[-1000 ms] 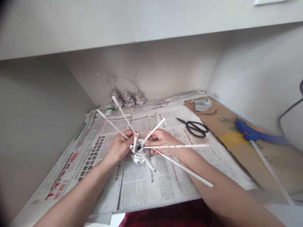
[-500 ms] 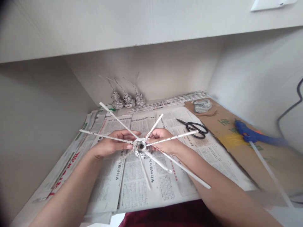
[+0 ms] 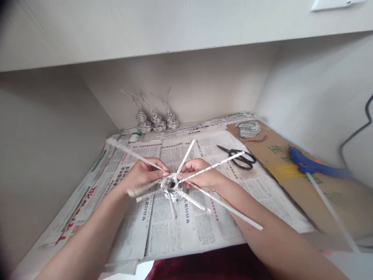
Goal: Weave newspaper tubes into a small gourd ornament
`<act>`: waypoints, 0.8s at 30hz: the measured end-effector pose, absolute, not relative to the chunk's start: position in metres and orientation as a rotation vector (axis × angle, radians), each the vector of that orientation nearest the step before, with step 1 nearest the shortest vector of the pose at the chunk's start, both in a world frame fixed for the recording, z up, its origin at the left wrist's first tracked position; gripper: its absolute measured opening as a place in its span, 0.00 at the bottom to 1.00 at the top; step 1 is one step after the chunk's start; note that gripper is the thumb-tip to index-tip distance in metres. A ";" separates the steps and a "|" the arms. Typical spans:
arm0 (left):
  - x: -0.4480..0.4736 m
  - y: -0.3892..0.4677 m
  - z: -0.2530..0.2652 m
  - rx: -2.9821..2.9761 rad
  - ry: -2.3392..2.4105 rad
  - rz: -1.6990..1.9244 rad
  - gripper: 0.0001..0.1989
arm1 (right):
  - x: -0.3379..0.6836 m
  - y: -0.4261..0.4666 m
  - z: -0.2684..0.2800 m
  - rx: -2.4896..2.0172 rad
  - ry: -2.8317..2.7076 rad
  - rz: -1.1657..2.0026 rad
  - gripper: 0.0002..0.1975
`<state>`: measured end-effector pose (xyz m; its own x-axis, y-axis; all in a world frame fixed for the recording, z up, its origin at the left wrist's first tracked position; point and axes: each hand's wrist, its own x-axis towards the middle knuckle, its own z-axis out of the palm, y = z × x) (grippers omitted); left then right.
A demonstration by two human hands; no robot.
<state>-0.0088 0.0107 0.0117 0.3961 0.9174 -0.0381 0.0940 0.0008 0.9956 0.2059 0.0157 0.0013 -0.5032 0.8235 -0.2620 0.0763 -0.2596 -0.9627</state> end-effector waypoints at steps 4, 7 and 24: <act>0.000 0.007 0.012 1.435 0.993 0.878 0.11 | 0.206 0.014 0.005 -1.132 -1.557 1.774 0.09; 0.005 0.005 0.013 1.381 1.017 0.868 0.13 | 0.208 0.010 0.012 -1.161 -1.615 1.756 0.10; 0.002 0.005 0.004 1.421 1.066 0.723 0.11 | 0.208 0.008 0.006 -1.135 -1.671 1.679 0.10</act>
<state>0.0024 0.0049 0.0042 0.3952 0.9066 -0.1482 0.1977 0.0736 0.9775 0.2078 0.0083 0.0060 -0.5207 0.8292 -0.2030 0.1991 -0.1133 -0.9734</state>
